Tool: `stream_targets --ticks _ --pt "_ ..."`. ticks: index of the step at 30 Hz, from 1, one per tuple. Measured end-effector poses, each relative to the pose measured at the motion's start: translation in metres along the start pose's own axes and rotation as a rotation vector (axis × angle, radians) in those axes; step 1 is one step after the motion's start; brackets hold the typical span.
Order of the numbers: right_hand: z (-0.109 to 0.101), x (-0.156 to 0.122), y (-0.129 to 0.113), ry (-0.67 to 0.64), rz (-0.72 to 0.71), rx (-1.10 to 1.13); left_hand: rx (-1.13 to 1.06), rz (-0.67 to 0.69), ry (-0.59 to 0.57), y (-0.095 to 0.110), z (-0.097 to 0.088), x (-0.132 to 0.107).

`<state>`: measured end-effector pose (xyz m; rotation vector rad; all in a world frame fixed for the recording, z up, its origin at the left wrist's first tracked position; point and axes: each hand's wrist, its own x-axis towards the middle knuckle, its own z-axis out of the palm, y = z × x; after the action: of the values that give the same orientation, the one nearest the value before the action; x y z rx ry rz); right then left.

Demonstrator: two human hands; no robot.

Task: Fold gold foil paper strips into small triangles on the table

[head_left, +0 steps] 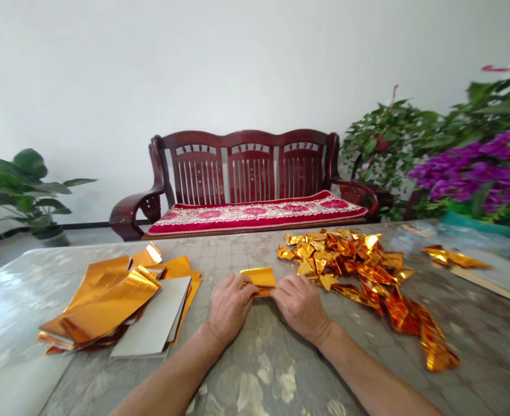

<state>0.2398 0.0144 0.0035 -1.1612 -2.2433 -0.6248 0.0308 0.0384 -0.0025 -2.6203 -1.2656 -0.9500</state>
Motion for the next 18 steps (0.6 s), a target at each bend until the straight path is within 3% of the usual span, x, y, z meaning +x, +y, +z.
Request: stream_targets --ticks 3,7,13,18 --pt "0.005 -0.001 0.001 -0.058 -0.015 0.020 0.084 0.061 -0.105 0.002 0.001 0.001" --pt "0.009 -0.004 0.003 -0.158 0.037 0.096 0.040 0.011 -0.231 0.004 0.002 0.001" --pt "0.013 -0.007 0.010 -0.255 0.169 0.227 -0.043 -0.111 -0.280 0.002 0.001 0.001" --pt "0.016 -0.008 0.015 -0.258 0.210 0.272 -0.084 -0.149 -0.270 0.001 0.002 0.002"
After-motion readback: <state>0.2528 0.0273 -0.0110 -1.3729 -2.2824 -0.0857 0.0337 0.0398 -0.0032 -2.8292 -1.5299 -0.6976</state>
